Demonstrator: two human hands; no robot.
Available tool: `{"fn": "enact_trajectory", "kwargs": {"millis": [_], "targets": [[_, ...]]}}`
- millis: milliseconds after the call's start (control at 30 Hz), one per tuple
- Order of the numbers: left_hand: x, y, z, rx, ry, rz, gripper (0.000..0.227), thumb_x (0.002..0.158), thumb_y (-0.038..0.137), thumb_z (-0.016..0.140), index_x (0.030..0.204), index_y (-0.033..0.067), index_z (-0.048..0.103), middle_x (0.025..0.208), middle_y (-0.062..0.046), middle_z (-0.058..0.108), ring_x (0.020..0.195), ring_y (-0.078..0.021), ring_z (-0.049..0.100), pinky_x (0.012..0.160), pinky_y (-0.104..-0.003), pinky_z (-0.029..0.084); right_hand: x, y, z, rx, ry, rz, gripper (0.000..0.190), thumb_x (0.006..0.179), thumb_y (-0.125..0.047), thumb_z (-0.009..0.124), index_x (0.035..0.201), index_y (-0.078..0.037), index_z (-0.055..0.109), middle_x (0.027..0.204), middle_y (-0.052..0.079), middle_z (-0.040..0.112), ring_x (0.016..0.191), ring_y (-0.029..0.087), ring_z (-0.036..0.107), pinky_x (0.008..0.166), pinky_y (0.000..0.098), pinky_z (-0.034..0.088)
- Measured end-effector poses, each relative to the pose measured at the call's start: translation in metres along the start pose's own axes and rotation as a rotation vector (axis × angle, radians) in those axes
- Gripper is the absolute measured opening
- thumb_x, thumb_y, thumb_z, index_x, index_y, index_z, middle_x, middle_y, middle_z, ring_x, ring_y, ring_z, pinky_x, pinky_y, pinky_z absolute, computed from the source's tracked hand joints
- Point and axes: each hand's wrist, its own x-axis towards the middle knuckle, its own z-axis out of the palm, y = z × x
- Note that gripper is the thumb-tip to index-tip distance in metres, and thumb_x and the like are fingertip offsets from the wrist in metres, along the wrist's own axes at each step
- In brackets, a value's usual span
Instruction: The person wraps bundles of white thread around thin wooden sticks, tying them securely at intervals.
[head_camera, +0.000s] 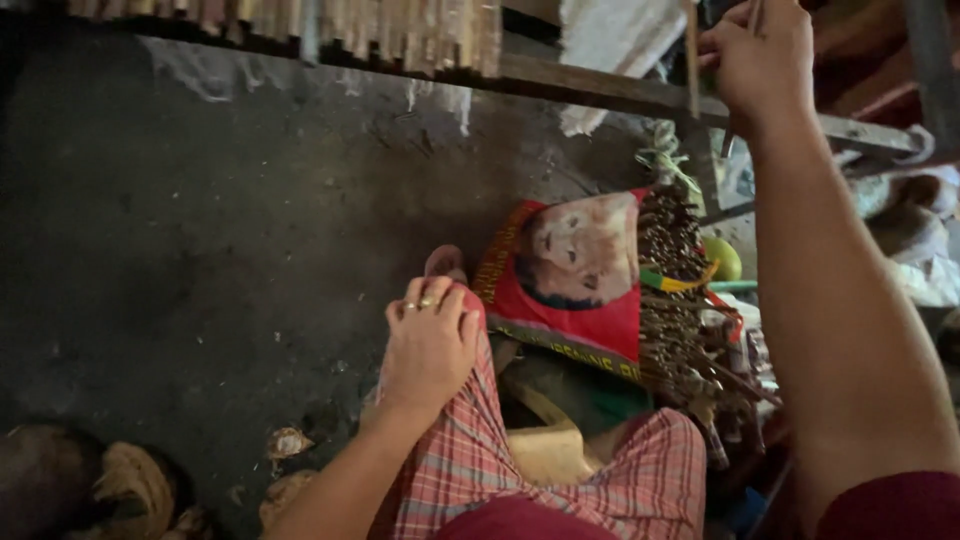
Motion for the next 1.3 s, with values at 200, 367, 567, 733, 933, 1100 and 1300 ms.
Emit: {"fn": "enact_trajectory", "kwargs": {"millis": [200,367,567,733,933,1100,1300], "targets": [[0.0,-0.005,0.01,-0.032,0.022,-0.032,0.03,0.101,0.029,0.054,0.114,0.0069,0.069,0.126,-0.01,0.062,0.122,-0.0356,0.052,0.091,-0.057,0.044,0.019,-0.017,0.021,0.299,-0.112,0.418,0.021,0.089,0.012,0.055,0.093,-0.009,0.057,0.093,0.006,0.077,0.062,0.005,0.069,0.045,0.0159,0.057],[0.0,-0.006,0.008,-0.035,-0.004,-0.031,0.031,0.102,0.028,0.053,0.115,0.0063,0.071,0.126,-0.01,0.063,0.122,-0.035,0.053,0.09,-0.058,0.044,-0.05,-0.087,-0.022,0.175,0.094,0.306,0.014,0.103,-0.001,0.058,0.108,-0.013,0.054,0.091,-0.001,0.071,0.06,-0.002,0.06,0.045,0.0113,0.045],[-0.005,-0.004,0.009,-0.016,0.031,0.024,0.03,0.102,0.026,0.052,0.112,0.005,0.07,0.122,-0.011,0.063,0.116,-0.0354,0.054,0.086,-0.057,0.046,-0.2,-0.142,-0.103,0.019,0.244,-0.109,0.012,0.122,0.006,0.063,0.124,-0.002,0.053,0.105,0.007,0.071,0.07,0.007,0.06,0.057,0.0189,0.05],[-0.008,-0.005,0.011,-0.062,-0.024,0.011,0.036,0.103,0.026,0.048,0.124,0.0035,0.066,0.13,-0.011,0.06,0.125,-0.0389,0.049,0.095,-0.063,0.042,-0.324,-0.176,-0.136,-0.08,0.273,0.073,0.005,0.116,0.0,0.059,0.113,-0.002,0.056,0.098,0.008,0.069,0.084,0.018,0.068,0.089,0.039,0.062],[-0.031,0.003,-0.024,-0.566,0.053,-0.373,0.034,0.097,0.034,0.053,0.125,0.0206,0.069,0.123,-0.006,0.068,0.116,-0.0276,0.064,0.099,-0.044,0.047,-0.428,-0.105,-0.151,0.011,0.176,0.249,0.012,0.091,0.001,0.073,0.102,-0.003,0.076,0.073,0.005,0.071,0.06,0.008,0.052,0.061,0.0234,0.043],[-0.076,0.043,-0.114,-0.995,0.256,-0.26,0.044,0.101,0.035,0.051,0.127,0.0047,0.07,0.131,-0.008,0.072,0.123,-0.0172,0.064,0.107,-0.033,0.05,-0.468,-0.052,-0.161,0.114,-0.194,0.314,0.041,0.084,-0.001,0.072,0.126,-0.001,0.073,0.109,0.008,0.084,0.09,0.016,0.079,0.09,0.0272,0.057],[-0.103,0.088,-0.179,-1.239,0.194,0.355,0.024,0.111,0.019,0.047,0.095,0.0076,0.061,0.12,-0.018,0.069,0.11,-0.024,0.065,0.099,-0.037,0.053,-0.468,-0.031,-0.165,0.158,-0.308,0.347,0.033,0.08,0.001,0.079,0.113,-0.001,0.084,0.098,0.008,0.087,0.083,0.017,0.074,0.081,0.0299,0.057]]}}
